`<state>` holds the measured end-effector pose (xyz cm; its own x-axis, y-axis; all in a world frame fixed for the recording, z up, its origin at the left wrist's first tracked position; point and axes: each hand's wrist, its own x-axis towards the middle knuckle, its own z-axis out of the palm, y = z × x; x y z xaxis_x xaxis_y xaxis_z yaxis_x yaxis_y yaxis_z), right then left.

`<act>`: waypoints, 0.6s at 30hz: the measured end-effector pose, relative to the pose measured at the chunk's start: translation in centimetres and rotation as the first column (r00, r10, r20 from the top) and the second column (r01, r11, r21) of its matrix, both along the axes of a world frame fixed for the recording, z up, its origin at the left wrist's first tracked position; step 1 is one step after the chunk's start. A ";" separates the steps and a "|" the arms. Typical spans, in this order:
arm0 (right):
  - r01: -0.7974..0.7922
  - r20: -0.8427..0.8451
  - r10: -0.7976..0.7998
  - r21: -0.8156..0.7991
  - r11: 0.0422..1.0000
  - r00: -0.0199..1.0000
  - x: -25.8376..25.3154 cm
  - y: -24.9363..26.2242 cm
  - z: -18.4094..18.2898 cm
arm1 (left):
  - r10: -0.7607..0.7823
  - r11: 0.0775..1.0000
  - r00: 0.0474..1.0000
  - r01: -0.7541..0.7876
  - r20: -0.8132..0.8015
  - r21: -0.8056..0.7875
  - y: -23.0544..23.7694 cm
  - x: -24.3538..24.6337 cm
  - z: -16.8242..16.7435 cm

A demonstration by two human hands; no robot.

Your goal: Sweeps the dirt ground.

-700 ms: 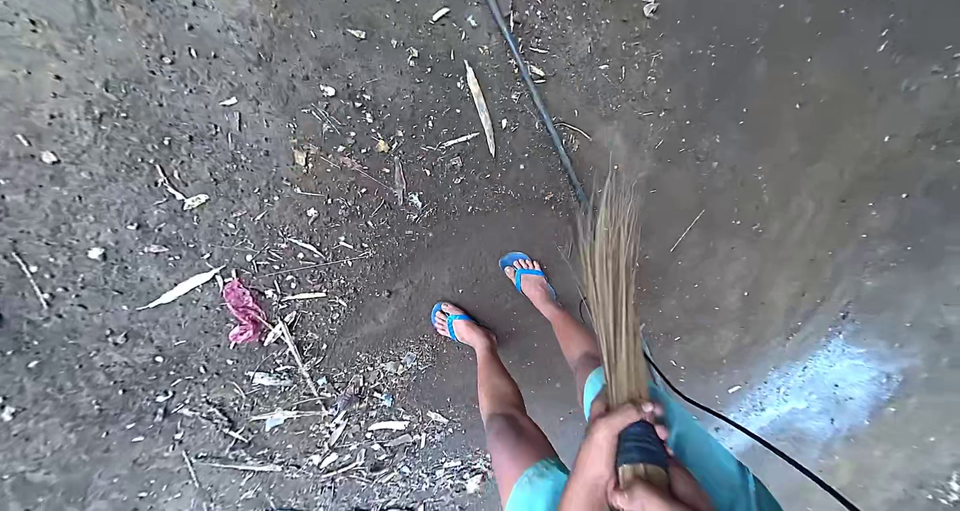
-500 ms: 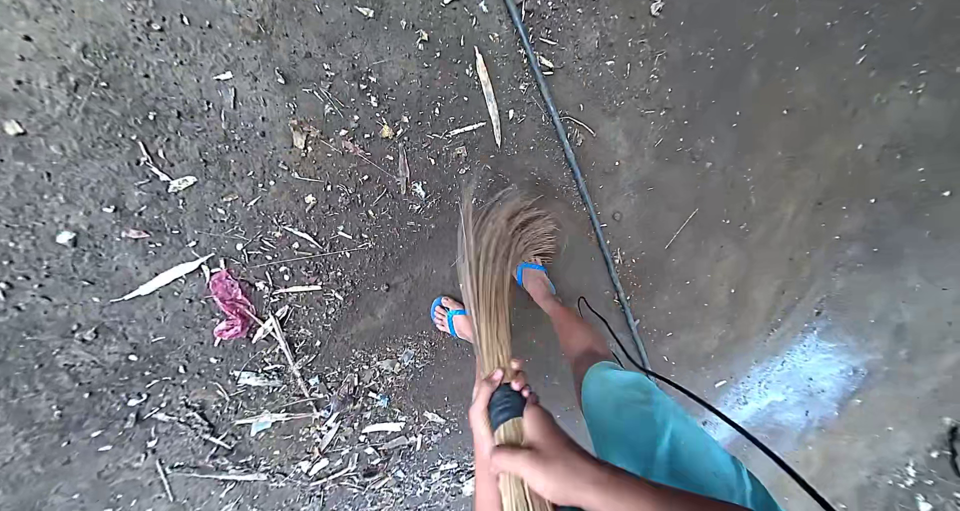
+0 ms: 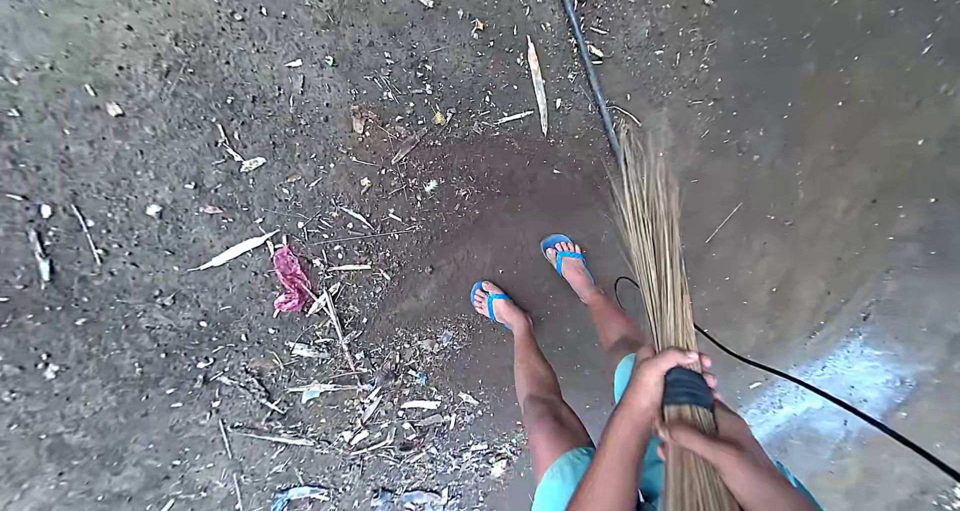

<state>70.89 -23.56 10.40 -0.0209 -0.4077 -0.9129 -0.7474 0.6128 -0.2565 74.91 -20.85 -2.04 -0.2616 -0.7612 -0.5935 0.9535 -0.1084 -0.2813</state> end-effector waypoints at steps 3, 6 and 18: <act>-0.052 0.136 0.059 -0.053 0.997 0.989 5.0 0.3 -8.0 | 0.070 0.997 0.991 -0.066 0.112 -0.039 0.5 5.9 -6.2; -0.404 0.335 0.394 -0.043 0.914 0.856 12.3 3.1 -14.6 | 0.491 0.864 0.865 -0.499 0.108 0.068 6.5 13.3 -11.1; -0.596 0.641 0.287 0.334 0.731 0.712 13.1 2.0 -9.8 | 0.647 0.582 0.576 -0.796 0.500 0.164 11.2 13.2 -2.4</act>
